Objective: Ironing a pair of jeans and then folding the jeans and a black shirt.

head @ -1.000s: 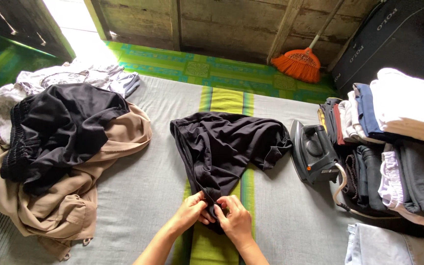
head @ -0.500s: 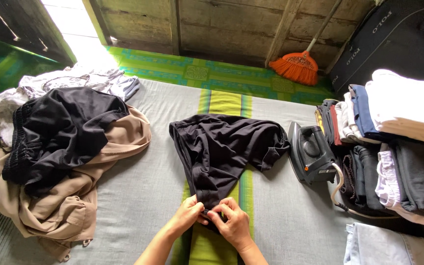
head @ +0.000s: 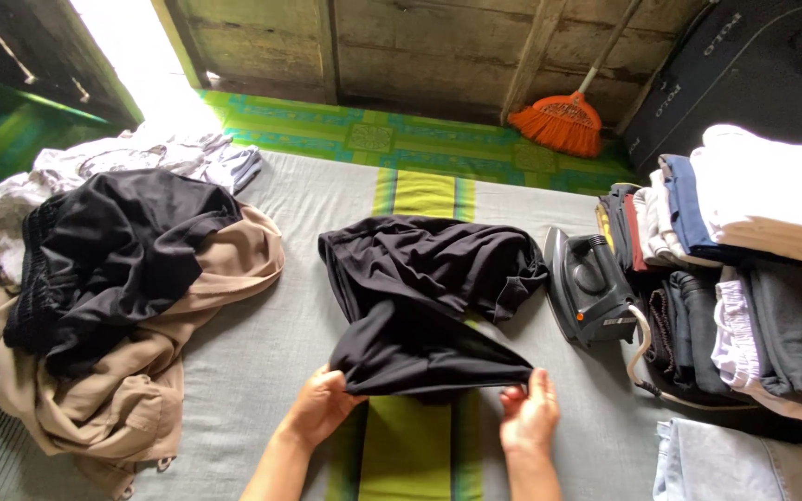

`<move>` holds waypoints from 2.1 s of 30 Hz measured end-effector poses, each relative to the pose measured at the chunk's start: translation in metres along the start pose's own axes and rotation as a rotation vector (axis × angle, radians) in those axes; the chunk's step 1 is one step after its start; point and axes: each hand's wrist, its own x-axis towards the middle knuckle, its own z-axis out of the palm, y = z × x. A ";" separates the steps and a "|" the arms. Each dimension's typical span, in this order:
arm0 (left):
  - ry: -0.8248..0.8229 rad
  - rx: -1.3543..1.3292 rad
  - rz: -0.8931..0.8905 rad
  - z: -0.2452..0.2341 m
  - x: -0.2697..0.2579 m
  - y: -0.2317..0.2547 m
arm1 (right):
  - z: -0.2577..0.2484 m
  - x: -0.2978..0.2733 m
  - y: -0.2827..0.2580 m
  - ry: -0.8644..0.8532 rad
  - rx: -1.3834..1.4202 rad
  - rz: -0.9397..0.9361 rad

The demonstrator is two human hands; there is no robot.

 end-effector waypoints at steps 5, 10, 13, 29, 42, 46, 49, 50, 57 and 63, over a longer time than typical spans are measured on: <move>0.022 -0.117 0.123 -0.013 -0.009 0.016 | -0.027 0.003 -0.017 -0.180 0.092 -0.117; 0.093 -0.161 0.067 0.040 -0.036 0.055 | 0.002 -0.018 -0.042 -0.253 -0.405 -0.238; 0.120 0.012 0.039 0.050 -0.037 0.049 | 0.054 -0.046 -0.054 -0.381 -0.755 -0.596; 0.302 0.123 0.055 0.001 -0.055 0.090 | 0.084 0.042 -0.065 -0.315 -0.140 -0.186; 0.586 1.414 0.825 0.104 -0.028 0.044 | 0.053 -0.034 -0.061 -0.109 -1.003 -0.997; 0.395 1.650 0.774 0.134 -0.018 0.022 | 0.098 -0.062 -0.058 -0.342 -1.438 -1.205; 0.476 1.665 0.865 0.123 -0.004 0.016 | 0.103 -0.041 -0.039 -0.474 -1.490 -1.161; 0.474 1.665 0.862 0.113 0.000 0.016 | 0.101 -0.032 -0.034 -0.474 -1.491 -1.158; 0.534 1.375 0.873 0.078 -0.005 0.061 | 0.084 0.003 -0.053 -0.271 -1.014 -1.068; 0.654 0.939 0.990 0.052 -0.024 0.101 | 0.055 -0.005 -0.115 -0.157 -0.460 -0.891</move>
